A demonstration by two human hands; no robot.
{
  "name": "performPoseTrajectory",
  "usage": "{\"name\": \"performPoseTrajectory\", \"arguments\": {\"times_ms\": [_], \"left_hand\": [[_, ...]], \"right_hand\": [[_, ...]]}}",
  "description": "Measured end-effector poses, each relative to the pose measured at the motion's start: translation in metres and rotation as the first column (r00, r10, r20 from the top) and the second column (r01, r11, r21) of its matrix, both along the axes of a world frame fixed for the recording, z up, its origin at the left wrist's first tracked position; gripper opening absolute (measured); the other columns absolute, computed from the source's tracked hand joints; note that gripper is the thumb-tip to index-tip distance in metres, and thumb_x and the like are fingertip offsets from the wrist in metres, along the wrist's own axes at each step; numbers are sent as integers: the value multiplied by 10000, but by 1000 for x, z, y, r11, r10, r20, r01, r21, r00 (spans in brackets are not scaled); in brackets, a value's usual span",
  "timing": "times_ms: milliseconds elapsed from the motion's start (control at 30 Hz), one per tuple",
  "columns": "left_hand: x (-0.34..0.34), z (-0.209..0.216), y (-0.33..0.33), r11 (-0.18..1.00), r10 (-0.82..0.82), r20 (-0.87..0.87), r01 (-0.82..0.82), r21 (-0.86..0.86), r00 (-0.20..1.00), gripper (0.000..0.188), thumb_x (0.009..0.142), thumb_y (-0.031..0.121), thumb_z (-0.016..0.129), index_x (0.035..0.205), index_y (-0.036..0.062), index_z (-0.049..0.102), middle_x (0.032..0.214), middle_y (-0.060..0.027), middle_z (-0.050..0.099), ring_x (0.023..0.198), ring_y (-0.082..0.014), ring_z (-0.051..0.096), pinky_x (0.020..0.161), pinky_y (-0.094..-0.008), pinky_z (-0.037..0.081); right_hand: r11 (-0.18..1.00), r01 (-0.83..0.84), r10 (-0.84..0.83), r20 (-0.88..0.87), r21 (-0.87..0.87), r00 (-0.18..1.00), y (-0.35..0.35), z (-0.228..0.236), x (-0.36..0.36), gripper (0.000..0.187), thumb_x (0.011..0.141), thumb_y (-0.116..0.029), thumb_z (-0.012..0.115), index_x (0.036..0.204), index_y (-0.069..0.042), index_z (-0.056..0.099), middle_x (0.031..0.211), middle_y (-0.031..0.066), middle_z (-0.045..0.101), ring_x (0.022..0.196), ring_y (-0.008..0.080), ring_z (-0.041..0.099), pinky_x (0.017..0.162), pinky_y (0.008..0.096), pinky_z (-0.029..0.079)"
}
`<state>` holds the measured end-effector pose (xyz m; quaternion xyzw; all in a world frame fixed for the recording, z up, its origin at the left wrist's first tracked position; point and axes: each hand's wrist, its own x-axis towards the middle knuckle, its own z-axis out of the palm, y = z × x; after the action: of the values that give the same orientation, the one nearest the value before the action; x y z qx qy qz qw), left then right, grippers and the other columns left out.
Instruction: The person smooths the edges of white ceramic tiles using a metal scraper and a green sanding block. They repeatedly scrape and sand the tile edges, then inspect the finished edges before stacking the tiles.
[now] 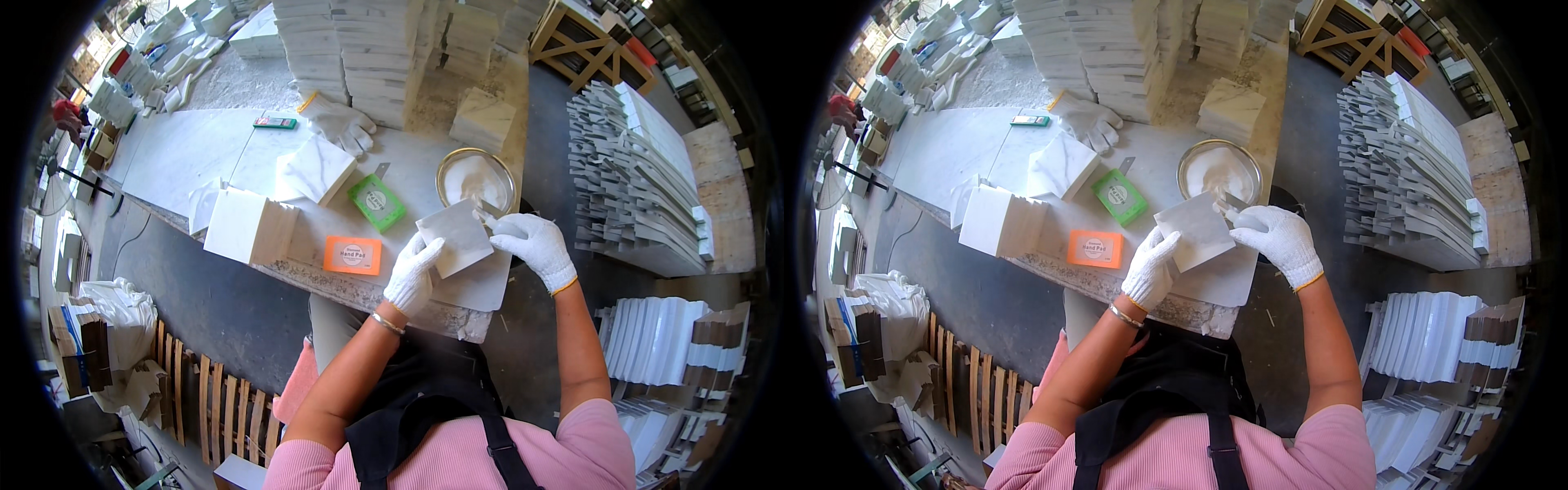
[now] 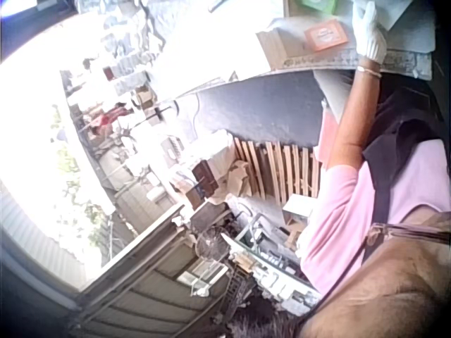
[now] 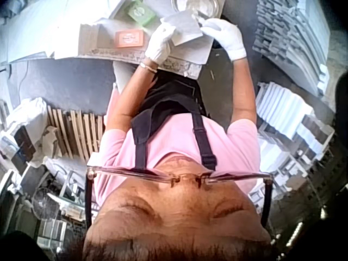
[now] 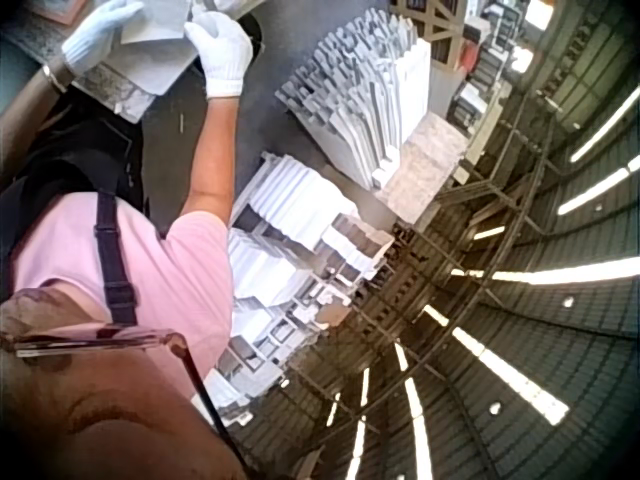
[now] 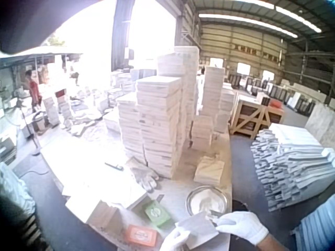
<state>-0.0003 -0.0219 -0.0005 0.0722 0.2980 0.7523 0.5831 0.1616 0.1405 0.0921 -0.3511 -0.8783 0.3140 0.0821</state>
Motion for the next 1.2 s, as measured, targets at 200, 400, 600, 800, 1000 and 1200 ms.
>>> {"name": "performPoseTrajectory", "arguments": {"times_ms": [200,400,600,800,1000,1200], "left_hand": [[0,-1,0,1000,3,4,-3,8,1000,450,978,170,627,1372,0,491,1246,-86,608,1149,-192,596,1026,-352,465],[1,2,0,1000,6,16,-6,1,1000,440,979,171,628,1365,5,498,1232,-86,613,1135,-192,601,1017,-349,468],[0,0,0,1000,-2,13,2,-2,1000,452,976,177,633,1371,5,495,1238,-85,607,1148,-192,591,1023,-348,459],[0,-4,0,1000,-5,8,5,2,1000,466,977,183,632,1382,5,485,1253,-87,598,1157,-194,585,1029,-347,454],[0,0,0,1000,-1,2,1,2,1000,484,978,184,632,1390,-15,474,1272,-102,594,1167,-200,589,1033,-356,467],[1,1,0,1000,-2,-13,2,-2,1000,487,972,193,637,1390,0,478,1255,-91,596,1155,-197,588,1024,-351,461]], "right_hand": [[999,-2,2,13,38,1000,3,-6,2,373,810,-411,755,1027,-108,749,988,96,730,924,305,685,800,382,534],[999,6,-7,24,52,1000,2,-5,0,389,806,-410,762,1040,-100,748,989,103,731,928,302,687,804,381,534],[1000,0,-1,9,24,1000,5,-8,1,386,805,-403,763,1040,-98,749,985,112,729,921,302,689,797,378,534],[1000,8,-8,7,5,1000,4,-8,0,382,802,-400,761,1040,-101,750,977,116,727,907,305,689,791,375,532],[1000,10,-10,18,-3,1000,3,-5,1,386,808,-412,749,1038,-101,749,983,117,726,915,308,688,794,375,531],[1000,23,-23,18,-6,1000,2,-5,3,384,812,-419,740,1029,-102,749,988,114,725,923,307,685,798,380,529]]}}
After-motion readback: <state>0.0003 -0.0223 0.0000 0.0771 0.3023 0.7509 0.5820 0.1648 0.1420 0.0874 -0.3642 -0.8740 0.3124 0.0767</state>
